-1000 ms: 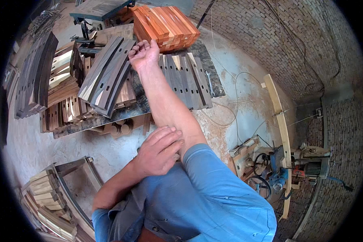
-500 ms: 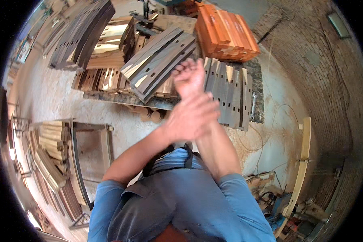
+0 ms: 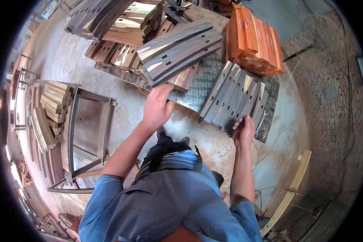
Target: The person picks up individual curved wooden slats with rectangular cutouts from a pile on a workbench. They inspect each piece and place it into a growing stack, aligning the edges. The person continues this process, handling the wood pieces one by one to build a neat pile.
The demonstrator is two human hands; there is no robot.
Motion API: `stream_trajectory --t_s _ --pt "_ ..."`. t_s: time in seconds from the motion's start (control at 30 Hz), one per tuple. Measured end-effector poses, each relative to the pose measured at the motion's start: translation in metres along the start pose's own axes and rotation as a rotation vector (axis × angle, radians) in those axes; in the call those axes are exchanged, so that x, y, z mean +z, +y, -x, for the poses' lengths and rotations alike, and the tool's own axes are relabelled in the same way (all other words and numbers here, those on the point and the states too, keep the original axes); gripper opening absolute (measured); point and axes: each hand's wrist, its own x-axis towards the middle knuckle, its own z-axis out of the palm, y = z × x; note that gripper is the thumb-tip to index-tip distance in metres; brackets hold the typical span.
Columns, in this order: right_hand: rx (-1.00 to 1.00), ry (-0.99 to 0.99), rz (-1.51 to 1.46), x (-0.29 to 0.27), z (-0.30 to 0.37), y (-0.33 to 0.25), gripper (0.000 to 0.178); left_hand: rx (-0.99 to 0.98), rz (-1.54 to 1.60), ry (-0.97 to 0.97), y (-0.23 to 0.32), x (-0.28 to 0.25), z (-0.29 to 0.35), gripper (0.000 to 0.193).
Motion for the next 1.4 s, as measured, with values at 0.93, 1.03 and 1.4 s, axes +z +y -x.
stream_trajectory --t_s 0.93,1.03,1.4 --pt "0.19 -0.014 0.28 -0.004 0.045 0.061 0.018 -0.48 0.301 0.115 -0.064 -0.018 0.03 0.048" --pt "0.098 -0.064 0.325 0.037 0.039 0.056 0.019 -0.359 0.193 0.082 -0.07 -0.037 0.012 0.053" --pt "-0.199 -0.272 0.435 0.229 0.023 0.033 0.023 0.008 0.033 -0.059 -0.07 -0.064 -0.055 0.068"
